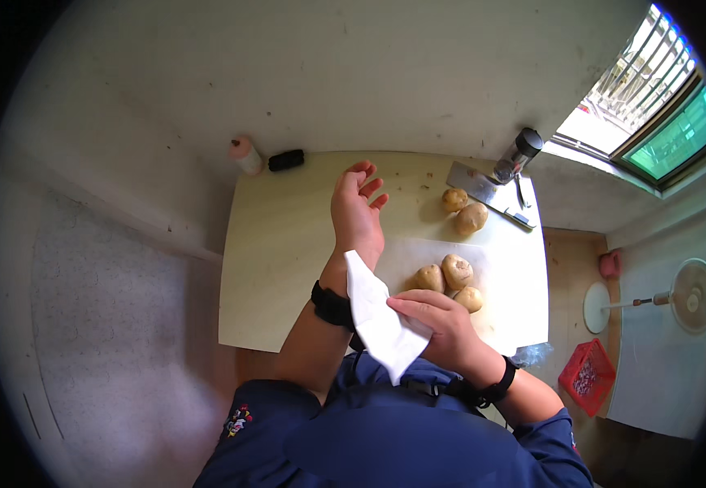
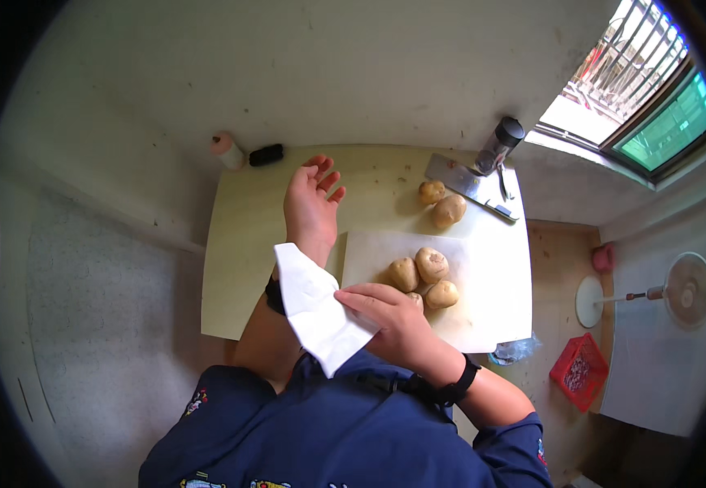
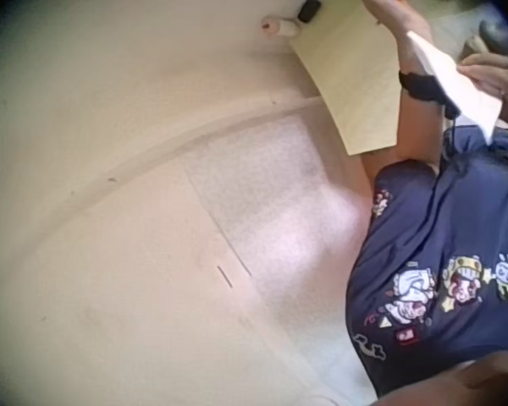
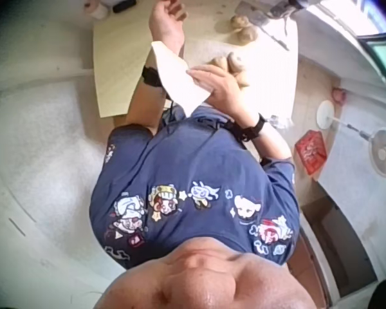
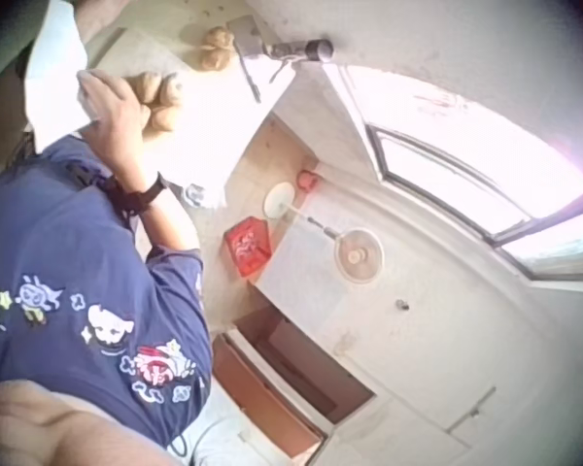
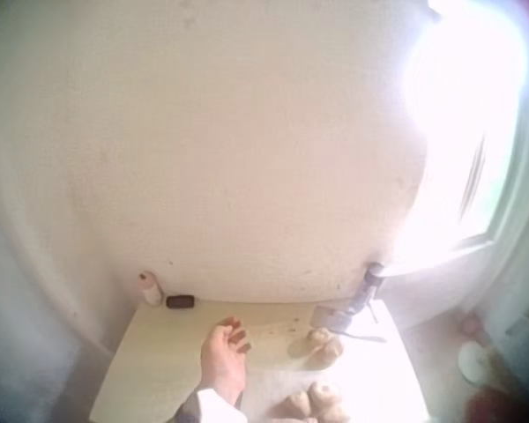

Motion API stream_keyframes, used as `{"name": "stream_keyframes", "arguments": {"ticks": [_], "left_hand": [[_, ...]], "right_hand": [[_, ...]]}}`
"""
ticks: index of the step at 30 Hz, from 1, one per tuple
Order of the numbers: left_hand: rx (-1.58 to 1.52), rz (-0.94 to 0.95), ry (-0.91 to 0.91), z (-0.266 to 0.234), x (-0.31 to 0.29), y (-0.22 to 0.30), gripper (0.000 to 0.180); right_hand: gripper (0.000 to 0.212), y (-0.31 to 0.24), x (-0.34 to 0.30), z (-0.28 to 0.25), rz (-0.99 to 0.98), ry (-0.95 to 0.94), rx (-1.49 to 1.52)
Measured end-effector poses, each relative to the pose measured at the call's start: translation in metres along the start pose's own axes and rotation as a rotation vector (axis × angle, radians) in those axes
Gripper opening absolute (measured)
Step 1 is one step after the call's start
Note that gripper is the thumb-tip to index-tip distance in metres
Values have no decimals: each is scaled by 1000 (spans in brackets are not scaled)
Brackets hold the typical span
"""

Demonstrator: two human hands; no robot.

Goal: The recorder gathers potatoes from a table and washes them in a pot under a faucet.

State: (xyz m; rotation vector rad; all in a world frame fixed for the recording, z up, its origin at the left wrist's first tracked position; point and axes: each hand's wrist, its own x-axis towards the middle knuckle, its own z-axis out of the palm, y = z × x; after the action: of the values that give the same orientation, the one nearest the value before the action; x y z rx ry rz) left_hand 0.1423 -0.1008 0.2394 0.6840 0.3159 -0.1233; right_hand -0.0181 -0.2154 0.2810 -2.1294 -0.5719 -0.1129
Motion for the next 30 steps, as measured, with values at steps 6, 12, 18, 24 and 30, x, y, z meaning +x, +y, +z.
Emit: {"name": "stream_keyframes", "arguments": {"ticks": [6, 12, 18, 24, 30], "left_hand": [[-47, -2, 99, -1, 7, -5, 22], [-4, 45, 117, 1, 10, -9, 21], [22, 46, 115, -7, 10, -13, 22], [50, 38, -434, -40, -11, 6, 41], [796, 87, -676, -42, -69, -10, 27]], "right_hand": [[35, -2, 9, -7, -37, 1, -46], [45, 5, 11, -13, 27, -88, 18], [40, 14, 7, -14, 52, -32, 67], [18, 46, 3, -35, 329, 168, 71], [27, 59, 7, -50, 525, 224, 351]]}}
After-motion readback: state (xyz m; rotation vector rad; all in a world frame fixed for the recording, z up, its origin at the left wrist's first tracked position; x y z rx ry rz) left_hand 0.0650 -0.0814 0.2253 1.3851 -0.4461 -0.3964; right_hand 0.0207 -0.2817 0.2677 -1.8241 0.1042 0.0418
